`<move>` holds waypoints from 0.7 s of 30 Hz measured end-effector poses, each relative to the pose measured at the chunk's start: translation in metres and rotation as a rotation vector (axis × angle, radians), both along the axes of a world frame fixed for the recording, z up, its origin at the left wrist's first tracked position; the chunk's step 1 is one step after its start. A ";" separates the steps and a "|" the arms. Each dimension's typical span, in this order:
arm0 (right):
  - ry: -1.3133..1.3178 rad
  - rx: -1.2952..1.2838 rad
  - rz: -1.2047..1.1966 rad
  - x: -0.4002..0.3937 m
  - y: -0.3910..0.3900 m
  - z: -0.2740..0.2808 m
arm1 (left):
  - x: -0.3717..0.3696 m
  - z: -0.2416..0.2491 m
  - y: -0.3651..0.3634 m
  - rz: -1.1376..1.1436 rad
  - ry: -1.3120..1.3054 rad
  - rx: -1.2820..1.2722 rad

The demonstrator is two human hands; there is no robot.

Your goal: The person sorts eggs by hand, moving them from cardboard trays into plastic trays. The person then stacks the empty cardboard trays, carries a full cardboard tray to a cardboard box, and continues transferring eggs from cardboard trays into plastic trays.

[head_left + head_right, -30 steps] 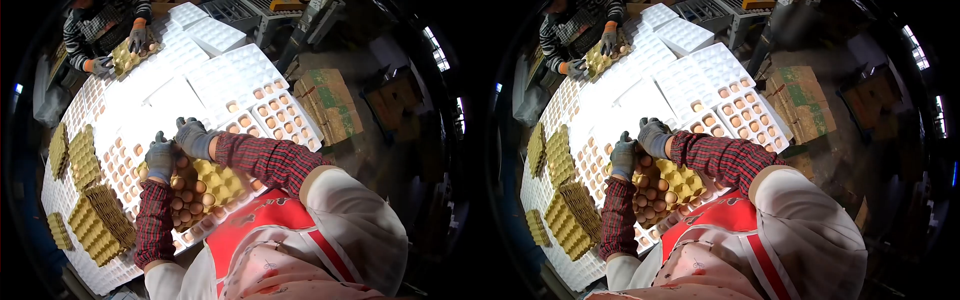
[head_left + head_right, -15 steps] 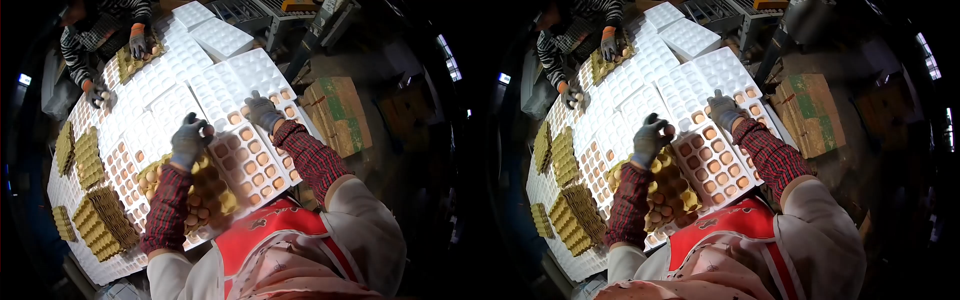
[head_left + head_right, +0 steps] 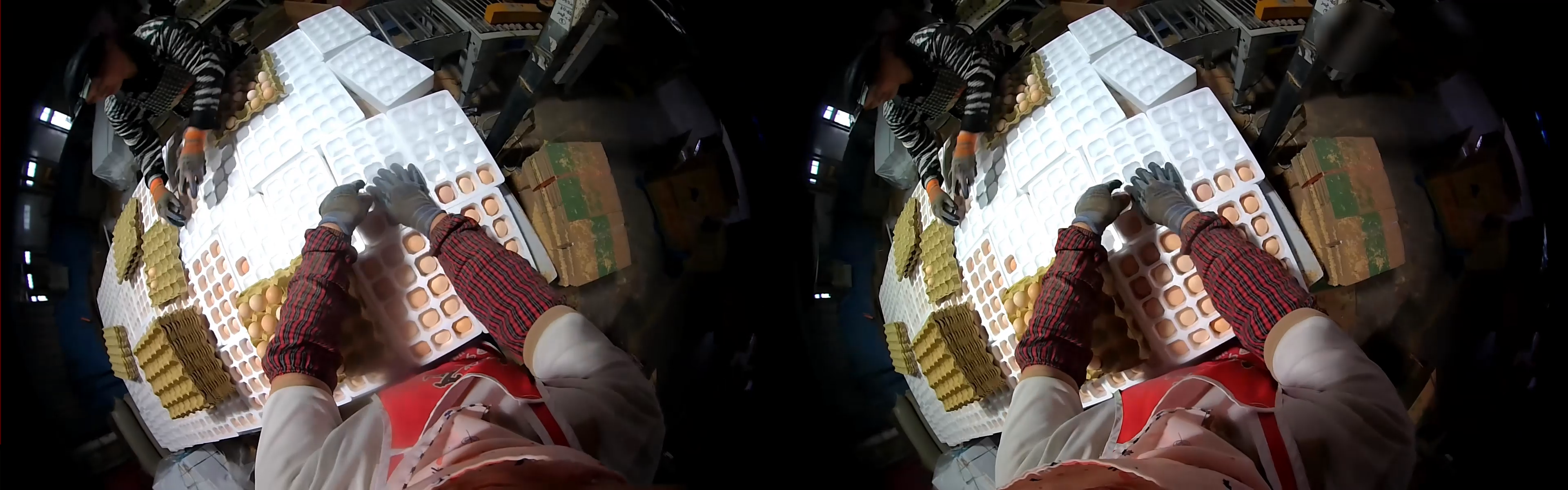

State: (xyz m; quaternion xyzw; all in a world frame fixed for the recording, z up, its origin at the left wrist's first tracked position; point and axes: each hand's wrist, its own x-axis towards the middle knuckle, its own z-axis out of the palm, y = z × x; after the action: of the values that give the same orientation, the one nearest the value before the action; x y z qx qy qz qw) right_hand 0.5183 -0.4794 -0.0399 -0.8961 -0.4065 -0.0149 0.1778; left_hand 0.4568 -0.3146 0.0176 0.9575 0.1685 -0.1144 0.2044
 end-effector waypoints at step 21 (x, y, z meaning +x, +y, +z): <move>0.121 -0.214 0.220 -0.027 0.044 0.030 | -0.282 0.136 0.047 0.338 -0.572 -0.446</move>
State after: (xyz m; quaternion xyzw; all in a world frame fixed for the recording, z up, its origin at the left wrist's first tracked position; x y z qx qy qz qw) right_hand 0.4912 -0.4349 -0.0098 -0.8592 -0.4900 0.1022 0.1061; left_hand 0.1752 -0.2673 0.1532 0.8417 0.2308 0.1581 0.4617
